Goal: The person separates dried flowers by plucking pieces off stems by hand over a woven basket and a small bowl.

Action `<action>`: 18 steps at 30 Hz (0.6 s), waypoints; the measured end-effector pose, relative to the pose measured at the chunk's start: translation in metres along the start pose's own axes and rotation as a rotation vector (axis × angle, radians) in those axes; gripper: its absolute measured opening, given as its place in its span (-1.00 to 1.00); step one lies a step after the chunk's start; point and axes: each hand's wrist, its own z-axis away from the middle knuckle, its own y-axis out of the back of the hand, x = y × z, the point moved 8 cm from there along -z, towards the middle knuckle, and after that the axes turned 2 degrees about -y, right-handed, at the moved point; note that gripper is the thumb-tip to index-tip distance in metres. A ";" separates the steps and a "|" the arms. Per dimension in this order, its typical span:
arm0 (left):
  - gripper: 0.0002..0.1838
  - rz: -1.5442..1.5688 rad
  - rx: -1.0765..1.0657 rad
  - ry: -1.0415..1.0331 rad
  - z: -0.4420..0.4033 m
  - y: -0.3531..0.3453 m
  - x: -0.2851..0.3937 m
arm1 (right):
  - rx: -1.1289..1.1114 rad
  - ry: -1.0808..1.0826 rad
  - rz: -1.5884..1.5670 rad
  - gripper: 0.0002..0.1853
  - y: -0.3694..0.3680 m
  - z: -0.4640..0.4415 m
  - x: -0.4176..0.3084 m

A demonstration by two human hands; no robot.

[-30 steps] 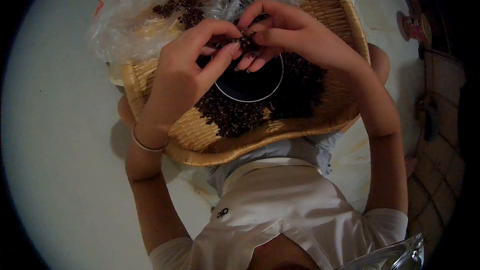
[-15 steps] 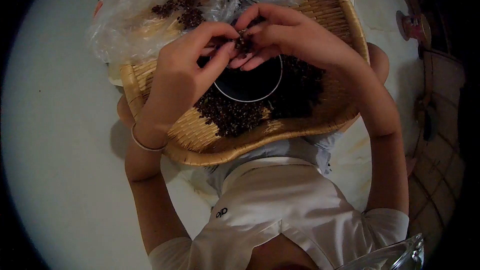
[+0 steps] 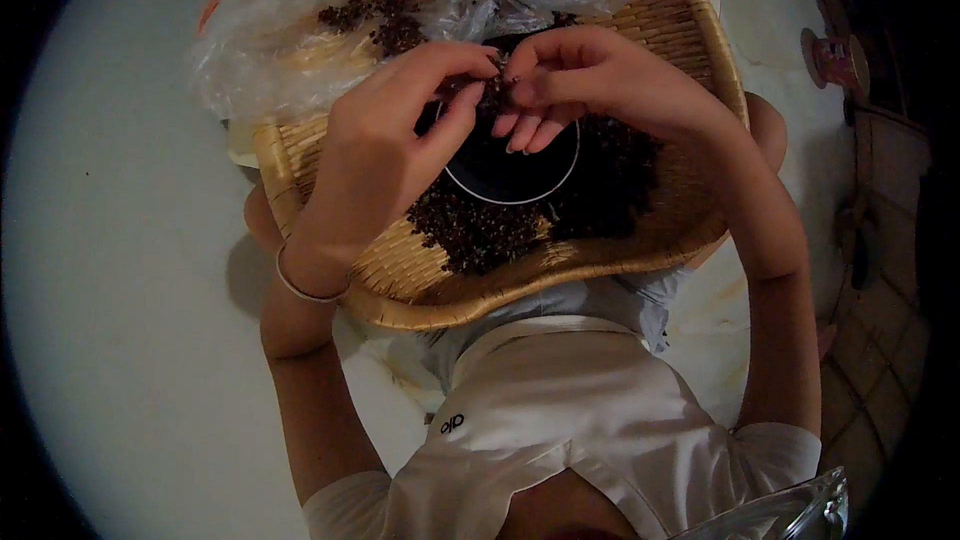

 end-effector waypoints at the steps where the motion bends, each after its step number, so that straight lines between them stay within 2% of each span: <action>1: -0.84 -0.003 0.012 -0.028 0.000 0.000 0.001 | -0.004 0.004 0.005 -0.77 0.000 0.000 0.000; 5: -0.85 -0.026 0.007 -0.047 0.000 0.000 0.003 | 0.004 -0.014 0.031 -0.78 0.001 -0.001 0.003; 11: -0.86 0.037 -0.023 0.033 0.000 -0.003 -0.001 | 0.010 -0.018 0.045 -0.76 0.001 0.000 0.002; 13: -0.86 0.123 -0.023 0.119 0.000 -0.003 -0.007 | 0.001 -0.002 0.034 -0.73 0.000 0.000 0.001; 18: -0.85 0.119 -0.035 0.139 -0.001 -0.002 -0.009 | -0.013 -0.006 -0.015 -0.72 0.000 0.002 -0.001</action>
